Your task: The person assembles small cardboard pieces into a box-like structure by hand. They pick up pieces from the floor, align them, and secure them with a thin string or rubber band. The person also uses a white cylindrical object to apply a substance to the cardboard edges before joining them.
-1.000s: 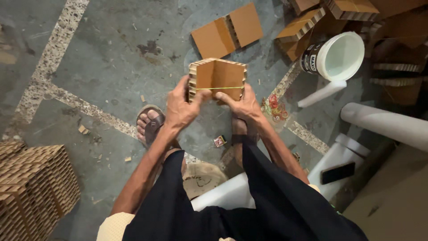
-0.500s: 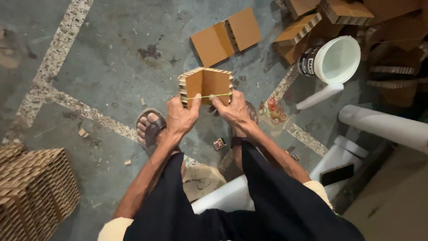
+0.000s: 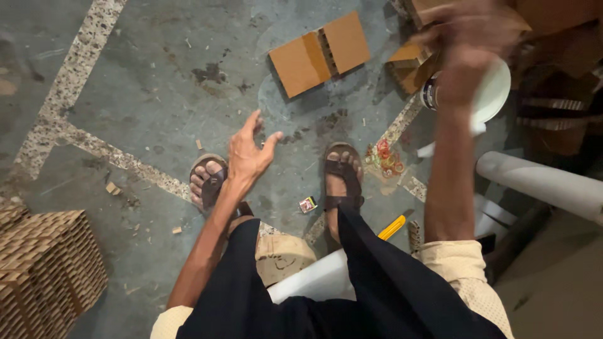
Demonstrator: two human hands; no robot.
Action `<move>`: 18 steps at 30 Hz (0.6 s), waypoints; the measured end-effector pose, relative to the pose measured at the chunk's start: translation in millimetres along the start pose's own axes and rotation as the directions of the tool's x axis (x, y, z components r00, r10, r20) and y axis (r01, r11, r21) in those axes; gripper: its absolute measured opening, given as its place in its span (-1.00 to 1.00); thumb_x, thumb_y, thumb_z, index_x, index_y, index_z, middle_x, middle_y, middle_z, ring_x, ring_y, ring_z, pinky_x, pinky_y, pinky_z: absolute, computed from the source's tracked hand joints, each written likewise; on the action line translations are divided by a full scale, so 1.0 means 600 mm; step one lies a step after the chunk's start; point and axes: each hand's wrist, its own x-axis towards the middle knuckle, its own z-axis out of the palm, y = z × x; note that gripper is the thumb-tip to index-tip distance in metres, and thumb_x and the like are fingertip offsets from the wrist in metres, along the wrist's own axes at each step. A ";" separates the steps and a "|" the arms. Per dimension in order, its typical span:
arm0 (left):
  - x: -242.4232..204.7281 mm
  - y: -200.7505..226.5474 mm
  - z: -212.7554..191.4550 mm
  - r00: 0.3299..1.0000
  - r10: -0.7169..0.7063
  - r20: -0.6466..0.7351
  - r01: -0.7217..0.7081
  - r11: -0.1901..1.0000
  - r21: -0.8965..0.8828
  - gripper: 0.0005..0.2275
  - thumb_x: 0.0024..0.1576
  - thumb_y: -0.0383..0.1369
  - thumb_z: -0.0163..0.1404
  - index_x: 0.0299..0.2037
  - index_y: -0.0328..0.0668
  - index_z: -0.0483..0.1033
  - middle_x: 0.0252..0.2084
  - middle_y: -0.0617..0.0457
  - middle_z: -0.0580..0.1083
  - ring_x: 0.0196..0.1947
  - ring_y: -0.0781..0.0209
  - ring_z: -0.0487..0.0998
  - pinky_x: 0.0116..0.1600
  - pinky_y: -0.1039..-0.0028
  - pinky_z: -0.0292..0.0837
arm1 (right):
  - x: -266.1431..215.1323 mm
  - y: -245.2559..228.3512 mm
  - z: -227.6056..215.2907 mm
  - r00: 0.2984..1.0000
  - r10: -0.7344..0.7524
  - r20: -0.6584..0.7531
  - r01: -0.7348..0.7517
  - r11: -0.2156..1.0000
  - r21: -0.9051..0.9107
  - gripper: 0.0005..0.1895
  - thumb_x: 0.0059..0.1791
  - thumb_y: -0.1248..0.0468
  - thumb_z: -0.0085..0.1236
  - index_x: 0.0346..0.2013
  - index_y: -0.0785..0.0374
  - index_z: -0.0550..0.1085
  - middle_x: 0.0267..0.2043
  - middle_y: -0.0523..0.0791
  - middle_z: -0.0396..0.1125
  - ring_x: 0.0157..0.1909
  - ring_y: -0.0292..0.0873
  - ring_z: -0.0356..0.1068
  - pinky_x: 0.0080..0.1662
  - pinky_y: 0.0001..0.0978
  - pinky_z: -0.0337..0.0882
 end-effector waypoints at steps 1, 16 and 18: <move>0.006 0.001 0.002 1.000 0.008 -0.017 -0.008 1.000 0.019 -0.37 0.06 -0.19 0.24 0.29 -0.38 0.35 0.10 -0.36 0.53 0.09 -0.19 0.59 0.19 0.21 0.48 | 0.002 0.021 0.017 0.997 -0.044 -0.069 0.045 0.999 0.018 -0.81 0.21 0.32 0.19 0.08 0.35 0.50 -0.01 0.07 0.55 -0.09 -0.07 0.59 -0.09 -0.24 0.63; 0.054 0.044 -0.002 0.946 0.307 -0.102 -0.282 0.937 0.204 -0.17 0.09 -0.24 0.27 0.50 -0.26 0.03 0.53 -0.47 0.03 0.47 -0.39 0.15 0.45 -0.27 -0.06 | -0.009 0.104 0.143 0.970 0.223 0.093 -0.134 0.816 -0.562 -0.42 -0.17 0.13 0.53 0.05 0.25 0.47 -0.05 0.00 0.43 -0.02 -0.03 0.46 0.05 -0.08 0.53; 0.074 0.049 -0.028 0.908 0.412 -0.069 -0.376 0.878 0.298 0.01 -0.13 -0.10 0.38 0.47 -0.29 -0.01 0.47 -0.55 -0.04 0.44 -0.50 0.01 0.39 -0.33 -0.16 | -0.028 0.038 0.128 0.914 0.277 0.298 -0.156 0.915 -0.373 -0.48 -0.10 0.16 0.45 0.08 0.23 0.46 -0.03 -0.07 0.46 0.01 -0.10 0.49 0.11 -0.15 0.54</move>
